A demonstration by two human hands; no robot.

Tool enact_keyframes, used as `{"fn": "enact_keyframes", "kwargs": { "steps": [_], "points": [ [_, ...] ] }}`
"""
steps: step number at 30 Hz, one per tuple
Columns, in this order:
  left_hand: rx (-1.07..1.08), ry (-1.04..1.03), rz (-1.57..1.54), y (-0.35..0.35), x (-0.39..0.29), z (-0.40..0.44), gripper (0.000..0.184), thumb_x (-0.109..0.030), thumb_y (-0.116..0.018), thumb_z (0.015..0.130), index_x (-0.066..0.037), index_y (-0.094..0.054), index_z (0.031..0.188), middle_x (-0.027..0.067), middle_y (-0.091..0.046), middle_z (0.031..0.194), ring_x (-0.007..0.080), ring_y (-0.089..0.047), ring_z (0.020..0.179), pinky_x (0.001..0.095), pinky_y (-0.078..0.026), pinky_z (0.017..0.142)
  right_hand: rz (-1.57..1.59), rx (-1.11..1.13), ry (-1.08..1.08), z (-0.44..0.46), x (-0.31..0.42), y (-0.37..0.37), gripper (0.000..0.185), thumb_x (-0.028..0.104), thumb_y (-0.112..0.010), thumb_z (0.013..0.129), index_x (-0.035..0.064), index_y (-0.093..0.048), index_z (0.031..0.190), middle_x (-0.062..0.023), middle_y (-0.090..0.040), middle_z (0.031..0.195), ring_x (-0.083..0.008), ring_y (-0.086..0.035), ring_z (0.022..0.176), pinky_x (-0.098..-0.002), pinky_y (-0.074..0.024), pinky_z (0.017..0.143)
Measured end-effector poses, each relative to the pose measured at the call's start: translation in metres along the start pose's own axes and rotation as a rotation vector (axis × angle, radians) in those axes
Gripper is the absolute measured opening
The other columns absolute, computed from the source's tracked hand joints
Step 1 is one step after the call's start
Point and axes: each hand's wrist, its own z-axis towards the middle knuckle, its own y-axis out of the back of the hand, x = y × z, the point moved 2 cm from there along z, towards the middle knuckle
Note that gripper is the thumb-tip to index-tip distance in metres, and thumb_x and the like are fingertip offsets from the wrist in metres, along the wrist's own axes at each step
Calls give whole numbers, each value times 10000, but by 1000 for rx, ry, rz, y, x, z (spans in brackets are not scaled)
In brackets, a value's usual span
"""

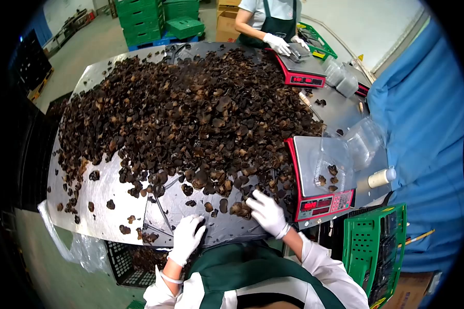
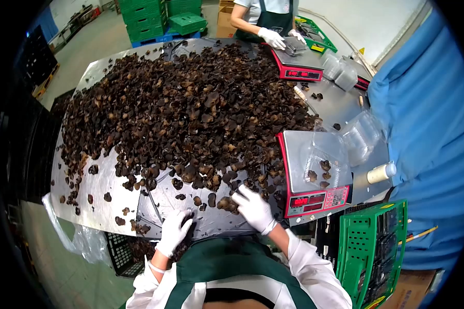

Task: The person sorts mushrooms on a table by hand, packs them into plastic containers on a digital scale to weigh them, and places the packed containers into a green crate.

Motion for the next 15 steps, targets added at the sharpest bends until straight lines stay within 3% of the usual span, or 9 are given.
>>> {"fn": "enact_keyframes", "kwargs": {
  "steps": [1, 4, 5, 7, 9, 11, 15],
  "points": [
    [-123, -64, -71, -3, -1, 10, 299, -229, -660, 820, -71, -626, 1072, 114, -614, 1053, 295, -580, 977, 386, -479, 831, 8, -79, -33, 2, -21, -2, 413, 84, -653, 792, 126, -633, 1202, -154, -550, 1289, -295, -591, 1063, -327, -515, 855],
    [-92, -188, -110, -25, -13, 46, 375, -224, -681, 803, -50, -602, 1126, 133, -610, 1126, 318, -567, 1040, 396, -466, 897, 136, -155, -346, 22, -62, -7, 483, 104, -637, 817, 149, -559, 1292, -172, -442, 1391, -326, -527, 1155, -380, -474, 925],
    [-76, -241, -130, -35, -19, 57, 407, -227, -693, 795, -47, -596, 1147, 136, -607, 1143, 326, -558, 1061, 405, -454, 923, -86, -177, -296, 28, -65, -11, 533, 88, -634, 800, 178, -535, 1316, -171, -421, 1407, -325, -510, 1153, -394, -455, 942],
    [-30, -373, -67, -50, -30, 67, 450, -267, -690, 799, -56, -587, 1183, 140, -596, 1171, 329, -551, 1077, 414, -440, 942, -140, -49, -338, 27, -65, -27, 556, 82, -631, 785, 201, -526, 1317, -168, -448, 1380, -344, -486, 1154, -406, -435, 971],
    [52, -426, 30, -71, -27, 61, 442, -280, -680, 805, -68, -595, 1184, 135, -584, 1190, 324, -538, 1111, 410, -430, 949, -126, -114, -194, 13, -52, -39, 390, 71, -612, 783, 178, -629, 1157, -95, -566, 1205, -299, -564, 1012, -373, -505, 840],
    [121, -447, 35, -75, -21, 50, 407, -255, -663, 801, -94, -598, 1170, 111, -593, 1170, 303, -545, 1109, 394, -441, 924, -56, -127, -187, -5, -39, -40, 302, 64, -594, 803, 167, -658, 1080, -72, -598, 1100, -283, -596, 944, -360, -519, 783],
    [41, -346, -106, -63, -5, 33, 306, -169, -683, 776, -76, -631, 1064, 106, -619, 1097, 294, -577, 1054, 390, -466, 900, 214, -116, -244, -28, -26, -20, 249, 36, -561, 840, 111, -670, 1051, -86, -636, 983, -263, -633, 908, -320, -509, 801]
  ]
}}
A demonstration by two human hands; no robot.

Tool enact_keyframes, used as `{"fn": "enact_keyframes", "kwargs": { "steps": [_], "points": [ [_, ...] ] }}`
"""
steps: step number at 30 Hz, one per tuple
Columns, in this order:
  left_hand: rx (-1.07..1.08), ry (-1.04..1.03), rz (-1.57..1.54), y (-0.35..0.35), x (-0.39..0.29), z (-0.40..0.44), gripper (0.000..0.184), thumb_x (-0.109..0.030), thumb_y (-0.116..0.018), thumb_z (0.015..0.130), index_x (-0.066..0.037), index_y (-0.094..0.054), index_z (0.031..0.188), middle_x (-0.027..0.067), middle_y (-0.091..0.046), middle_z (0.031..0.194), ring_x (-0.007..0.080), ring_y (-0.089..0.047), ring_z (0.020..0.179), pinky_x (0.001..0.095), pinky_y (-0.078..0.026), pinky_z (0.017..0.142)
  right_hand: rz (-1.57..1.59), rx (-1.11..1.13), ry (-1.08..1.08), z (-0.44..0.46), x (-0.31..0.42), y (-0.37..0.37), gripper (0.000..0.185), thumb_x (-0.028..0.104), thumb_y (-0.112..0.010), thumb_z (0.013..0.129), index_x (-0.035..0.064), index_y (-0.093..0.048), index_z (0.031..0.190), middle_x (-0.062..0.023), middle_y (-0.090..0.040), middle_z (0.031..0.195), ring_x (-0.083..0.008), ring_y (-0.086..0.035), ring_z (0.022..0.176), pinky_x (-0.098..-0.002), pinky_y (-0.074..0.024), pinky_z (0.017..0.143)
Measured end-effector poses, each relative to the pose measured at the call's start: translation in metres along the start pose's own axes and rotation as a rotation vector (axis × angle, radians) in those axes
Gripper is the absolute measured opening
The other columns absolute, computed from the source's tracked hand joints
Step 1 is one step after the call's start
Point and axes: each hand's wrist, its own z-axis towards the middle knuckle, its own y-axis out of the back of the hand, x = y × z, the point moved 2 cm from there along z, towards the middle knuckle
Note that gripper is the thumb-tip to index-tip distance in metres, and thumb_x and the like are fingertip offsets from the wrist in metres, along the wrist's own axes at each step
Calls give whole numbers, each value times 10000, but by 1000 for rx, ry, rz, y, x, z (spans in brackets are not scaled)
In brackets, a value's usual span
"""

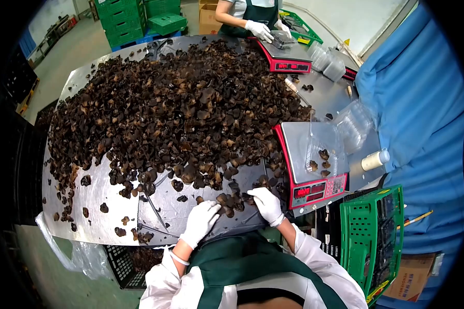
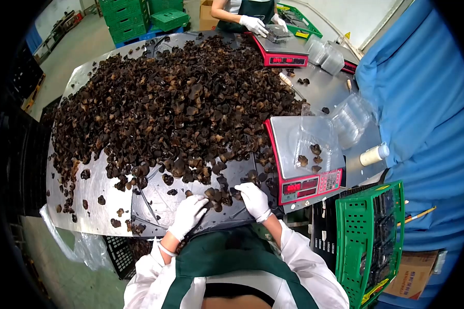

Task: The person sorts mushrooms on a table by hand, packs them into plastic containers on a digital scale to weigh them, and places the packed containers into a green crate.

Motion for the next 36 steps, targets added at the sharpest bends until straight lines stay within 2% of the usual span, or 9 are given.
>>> {"fn": "enact_keyframes", "kwargs": {
  "steps": [6, 10, 12, 15, 20, 27, 30, 34, 36],
  "points": [
    [-108, 143, 26, 9, 5, -11, 304, -173, -694, 775, -55, -638, 1050, 128, -620, 1112, 327, -572, 1058, 412, -460, 912, -84, -24, 45, 21, -1, 9, 249, 67, -597, 837, 88, -656, 1077, -101, -635, 1032, -287, -609, 936, -347, -485, 843],
    [-150, 100, 63, 10, -1, -1, 345, -235, -709, 777, -65, -640, 1069, 123, -628, 1107, 320, -574, 1061, 415, -460, 902, 403, 55, -238, 35, -8, -10, 311, 92, -657, 823, 103, -650, 1134, -123, -614, 1139, -266, -602, 1038, -327, -492, 875],
    [-126, 52, 0, 9, -12, 19, 396, -247, -707, 776, -60, -622, 1115, 127, -621, 1123, 319, -570, 1070, 408, -459, 902, 11, 245, 23, 41, -1, -23, 630, 367, -720, 769, 169, -514, 1330, -173, -419, 1412, -347, -454, 1252, -417, -440, 963],
    [36, -7, 65, -8, -12, 37, 416, -188, -692, 762, -43, -588, 1138, 138, -586, 1161, 322, -551, 1068, 404, -453, 901, -305, 489, 144, 40, 13, -43, 913, 471, -767, 656, 211, -369, 1435, -190, -284, 1489, -437, -411, 1249, -462, -403, 1005],
    [112, 72, 58, -15, -1, 36, 316, -103, -659, 767, -51, -611, 1075, 131, -606, 1066, 316, -570, 981, 394, -468, 865, -12, 286, 139, 35, -10, -49, 277, 175, -707, 754, 103, -642, 1013, -112, -589, 1129, -290, -561, 1084, -353, -465, 906],
    [-202, 527, -731, 26, 11, 23, 202, -83, -561, 886, -21, -618, 1070, 88, -655, 1043, 178, -608, 982, 298, -469, 872, 1234, 174, -459, 43, -25, 18, 302, 43, -576, 878, 55, -528, 1176, -111, -592, 1165, -190, -584, 1040, -327, -486, 887],
    [-256, 852, -1307, 38, 5, 13, 142, -124, -599, 893, -42, -599, 1010, 52, -624, 993, 121, -579, 938, 264, -473, 813, 1473, 92, -563, 29, -26, 39, 386, 130, -572, 909, 65, -435, 1264, -162, -561, 1219, -229, -617, 1020, -311, -567, 674],
    [-156, 769, -1017, 37, -9, 21, 132, -167, -662, 864, -40, -635, 841, 37, -638, 815, 116, -590, 764, 263, -482, 701, 1378, 16, -686, 13, -37, 29, 162, 141, -599, 908, 67, -587, 1051, -106, -633, 1101, -175, -641, 886, -278, -523, 620],
    [-129, 467, -520, 17, -17, 30, 173, -183, -701, 818, -25, -643, 856, 74, -617, 756, 196, -598, 704, 308, -485, 664, 725, 126, -675, 7, -36, 21, 164, 221, -650, 875, 98, -642, 983, -73, -642, 999, -196, -623, 815, -302, -514, 663]
  ]
}}
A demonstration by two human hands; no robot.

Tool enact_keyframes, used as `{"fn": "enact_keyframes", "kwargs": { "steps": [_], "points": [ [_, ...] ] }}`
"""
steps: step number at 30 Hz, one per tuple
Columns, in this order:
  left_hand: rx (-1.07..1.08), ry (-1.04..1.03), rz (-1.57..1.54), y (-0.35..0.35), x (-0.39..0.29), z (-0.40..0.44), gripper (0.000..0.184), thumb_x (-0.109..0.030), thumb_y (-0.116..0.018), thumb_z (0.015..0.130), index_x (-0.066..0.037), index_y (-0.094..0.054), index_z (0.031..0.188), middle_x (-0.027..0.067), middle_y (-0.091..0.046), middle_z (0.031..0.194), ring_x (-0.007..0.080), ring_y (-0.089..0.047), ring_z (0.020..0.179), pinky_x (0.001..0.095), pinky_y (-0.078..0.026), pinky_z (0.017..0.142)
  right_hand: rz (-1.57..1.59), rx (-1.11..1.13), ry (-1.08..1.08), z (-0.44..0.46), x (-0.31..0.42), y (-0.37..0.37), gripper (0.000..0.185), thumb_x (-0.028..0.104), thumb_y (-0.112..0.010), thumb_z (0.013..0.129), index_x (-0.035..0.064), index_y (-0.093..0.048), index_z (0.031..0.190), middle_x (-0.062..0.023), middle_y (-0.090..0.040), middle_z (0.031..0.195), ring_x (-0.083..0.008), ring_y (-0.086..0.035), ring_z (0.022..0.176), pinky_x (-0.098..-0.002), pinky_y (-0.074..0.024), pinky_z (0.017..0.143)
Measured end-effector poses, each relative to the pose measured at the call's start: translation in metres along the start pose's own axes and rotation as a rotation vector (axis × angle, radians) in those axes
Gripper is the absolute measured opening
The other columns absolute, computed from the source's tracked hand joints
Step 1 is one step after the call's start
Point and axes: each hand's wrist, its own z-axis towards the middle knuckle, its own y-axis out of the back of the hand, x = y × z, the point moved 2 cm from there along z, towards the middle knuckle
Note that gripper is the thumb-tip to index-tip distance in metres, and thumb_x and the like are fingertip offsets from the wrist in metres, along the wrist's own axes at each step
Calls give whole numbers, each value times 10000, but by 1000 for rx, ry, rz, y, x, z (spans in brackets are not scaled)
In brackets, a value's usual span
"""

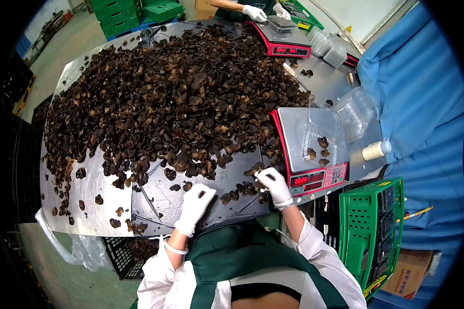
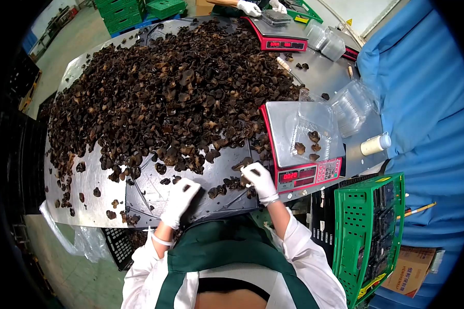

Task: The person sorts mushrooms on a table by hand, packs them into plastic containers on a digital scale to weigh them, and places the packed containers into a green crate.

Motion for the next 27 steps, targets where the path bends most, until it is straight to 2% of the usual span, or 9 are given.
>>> {"fn": "enact_keyframes", "kwargs": {
  "steps": [2, 5, 6, 10, 12, 16, 19, 26, 27],
  "points": [
    [71, -398, 300, -36, -3, 0, 322, -230, -730, 771, -43, -628, 1012, 100, -594, 874, 256, -587, 807, 345, -483, 708, -894, -175, 707, -18, 7, -31, 306, 252, -682, 817, 146, -646, 1101, -100, -606, 1065, -250, -590, 926, -332, -503, 787],
    [258, -476, 575, -61, 8, -1, 595, -266, -726, 726, -62, -522, 1246, 118, -539, 1043, 288, -532, 909, 378, -458, 761, -1065, -151, 637, -21, -10, -51, 384, 249, -716, 759, 154, -656, 1126, -122, -577, 1112, -296, -559, 1017, -365, -476, 883],
    [265, -480, 569, -63, 7, 1, 481, -246, -690, 772, -64, -555, 1197, 108, -549, 1023, 284, -537, 889, 374, -463, 742, -1027, -156, 609, -17, -16, -49, 378, 254, -707, 753, 174, -648, 1118, -74, -562, 1139, -274, -541, 1025, -356, -470, 885],
    [189, -464, 417, -65, 17, 5, 314, -187, -625, 837, -49, -587, 1117, 109, -565, 942, 298, -553, 876, 382, -471, 745, -464, -104, 562, -8, -17, -32, 253, 88, -654, 841, 54, -635, 1091, -102, -606, 1039, -232, -594, 948, -328, -480, 828],
    [95, -379, 245, -63, 18, 8, 253, -150, -600, 872, -35, -593, 1098, 115, -598, 906, 269, -592, 843, 364, -485, 764, 466, 46, -95, -6, -24, -28, 275, 123, -576, 924, 42, -566, 1187, -103, -612, 1085, -216, -592, 966, -346, -495, 822],
    [308, 323, -588, -42, 4, 16, 255, -184, -536, 953, -46, -569, 1164, 56, -642, 1006, 126, -596, 819, 239, -466, 702, 1168, 353, -136, -9, -21, -31, 441, 360, -441, 991, 65, -457, 1318, -155, -573, 1204, -256, -586, 962, -343, -493, 731],
    [310, 458, -1144, -36, 0, 18, 308, -217, -520, 951, -83, -512, 1228, 72, -614, 1118, 160, -629, 925, 262, -499, 716, 1336, 365, -153, -6, -18, -40, 490, 468, -428, 966, 126, -494, 1311, -173, -564, 1248, -321, -602, 989, -408, -523, 713],
    [222, 426, -1223, -43, -40, 34, 419, -263, -548, 941, -119, -472, 1326, 84, -564, 1243, 233, -594, 1095, 310, -553, 771, 1578, 496, -116, -4, 13, -34, 508, 494, -347, 975, 140, -494, 1308, -185, -556, 1257, -377, -576, 1097, -514, -546, 813],
    [228, 418, -1238, -51, -47, 40, 420, -276, -554, 940, -119, -478, 1322, 85, -568, 1240, 232, -597, 1088, 309, -554, 768, 1521, 372, -114, -2, 14, -26, 521, 491, -324, 981, 130, -463, 1329, -203, -536, 1272, -383, -583, 1066, -500, -552, 737]
  ]
}}
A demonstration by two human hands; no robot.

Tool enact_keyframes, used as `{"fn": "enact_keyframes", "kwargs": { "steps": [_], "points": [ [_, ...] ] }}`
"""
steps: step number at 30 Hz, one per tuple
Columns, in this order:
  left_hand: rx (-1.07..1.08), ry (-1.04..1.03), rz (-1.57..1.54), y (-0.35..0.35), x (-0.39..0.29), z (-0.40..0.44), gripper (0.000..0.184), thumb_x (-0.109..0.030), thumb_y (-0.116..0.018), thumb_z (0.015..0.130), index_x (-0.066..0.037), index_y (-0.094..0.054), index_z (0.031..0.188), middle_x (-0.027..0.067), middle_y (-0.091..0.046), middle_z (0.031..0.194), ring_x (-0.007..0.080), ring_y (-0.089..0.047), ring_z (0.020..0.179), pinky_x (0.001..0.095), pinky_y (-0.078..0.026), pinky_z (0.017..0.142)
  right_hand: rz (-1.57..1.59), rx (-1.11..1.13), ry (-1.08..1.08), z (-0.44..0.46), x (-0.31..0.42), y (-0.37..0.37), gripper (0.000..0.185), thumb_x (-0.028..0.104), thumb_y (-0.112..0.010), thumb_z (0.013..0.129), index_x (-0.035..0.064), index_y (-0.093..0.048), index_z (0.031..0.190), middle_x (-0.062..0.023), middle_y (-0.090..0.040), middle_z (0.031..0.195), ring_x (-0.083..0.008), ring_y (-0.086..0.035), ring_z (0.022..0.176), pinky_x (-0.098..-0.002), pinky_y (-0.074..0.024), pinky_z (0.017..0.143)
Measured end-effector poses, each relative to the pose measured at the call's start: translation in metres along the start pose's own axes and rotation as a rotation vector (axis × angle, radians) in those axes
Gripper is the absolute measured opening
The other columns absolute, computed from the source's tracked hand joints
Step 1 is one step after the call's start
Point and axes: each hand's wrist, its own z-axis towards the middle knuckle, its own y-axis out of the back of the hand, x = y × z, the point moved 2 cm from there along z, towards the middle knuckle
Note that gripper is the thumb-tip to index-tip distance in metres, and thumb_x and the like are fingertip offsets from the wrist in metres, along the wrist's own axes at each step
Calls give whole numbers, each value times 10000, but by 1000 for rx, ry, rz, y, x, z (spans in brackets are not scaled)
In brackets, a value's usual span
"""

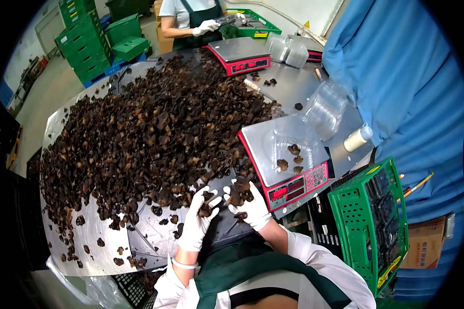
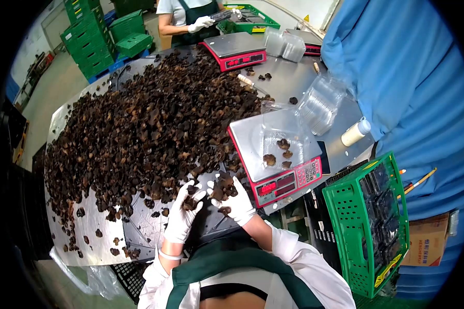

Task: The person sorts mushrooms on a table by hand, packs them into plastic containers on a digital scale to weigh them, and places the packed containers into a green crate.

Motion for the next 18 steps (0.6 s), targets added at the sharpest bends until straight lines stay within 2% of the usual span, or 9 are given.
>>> {"fn": "enact_keyframes", "kwargs": {
  "steps": [4, 6, 9, 11, 13, 14, 15, 17, 18],
  "points": [
    [70, 32, -38, -46, 16, 44, 371, -288, -550, 950, -108, -526, 1274, 78, -612, 1173, 209, -625, 1026, 317, -560, 779, 25, 113, 80, -8, 44, -29, 504, 465, -323, 983, 127, -461, 1331, -184, -555, 1230, -371, -563, 1092, -491, -543, 790],
    [100, 41, -53, -80, 26, 67, 348, -290, -545, 953, -100, -543, 1245, 79, -615, 1174, 198, -628, 1009, 316, -556, 790, -52, 197, 221, -16, 80, -49, 466, 429, -360, 980, 126, -478, 1314, -152, -553, 1231, -328, -544, 1125, -503, -512, 851],
    [117, 12, -7, -135, 44, 99, 301, -286, -551, 954, -88, -594, 1177, 30, -627, 1056, 153, -613, 905, 263, -510, 777, -438, -11, 499, -30, 137, -64, 481, 458, -451, 946, 139, -492, 1304, -55, -523, 1328, -222, -437, 1270, -429, -315, 1093],
    [210, -7, 142, -157, 56, 122, 327, -273, -552, 954, -42, -596, 1182, 1, -597, 991, 109, -517, 779, 230, -440, 728, -1207, -124, 632, -38, 169, -68, 488, 432, -409, 969, 103, -463, 1325, -81, -506, 1331, -283, -443, 1251, -504, -351, 1053],
    [170, -124, 576, -185, 65, 130, 325, -246, -555, 952, -31, -585, 1193, 37, -606, 1020, 138, -552, 873, 264, -460, 788, -574, -112, 618, -44, 186, -77, 506, 433, -405, 970, 96, -429, 1348, -91, -485, 1351, -286, -440, 1258, -512, -338, 1066],
    [197, -445, 884, -194, 73, 132, 323, -195, -610, 907, -41, -583, 1191, 83, -613, 1065, 196, -563, 999, 322, -442, 904, -360, -77, 516, -45, 193, -75, 506, 433, -397, 973, 95, -430, 1347, -103, -483, 1351, -291, -438, 1260, -515, -337, 1067],
    [246, -609, 1027, -201, 77, 136, 360, -151, -686, 821, -68, -605, 1161, 104, -619, 1085, 248, -547, 1095, 368, -384, 1003, -148, -42, 408, -45, 199, -72, 505, 434, -389, 977, 94, -430, 1347, -115, -480, 1351, -296, -437, 1261, -519, -336, 1068],
    [290, -827, 1213, -210, 89, 139, 331, -70, -674, 814, -26, -599, 1133, 106, -607, 1091, 209, -556, 1043, 335, -428, 935, -983, -96, 749, -40, 206, -56, 503, 439, -377, 983, 97, -430, 1348, -136, -476, 1348, -302, -432, 1262, -517, -335, 1072],
    [277, -921, 1309, -220, 91, 136, 312, -24, -674, 802, -13, -602, 1106, 101, -606, 1082, 191, -563, 1014, 321, -448, 901, -750, -120, 649, -43, 204, -64, 521, 438, -378, 981, 82, -416, 1360, -151, -454, 1371, -302, -401, 1291, -525, -314, 1079]
  ]
}}
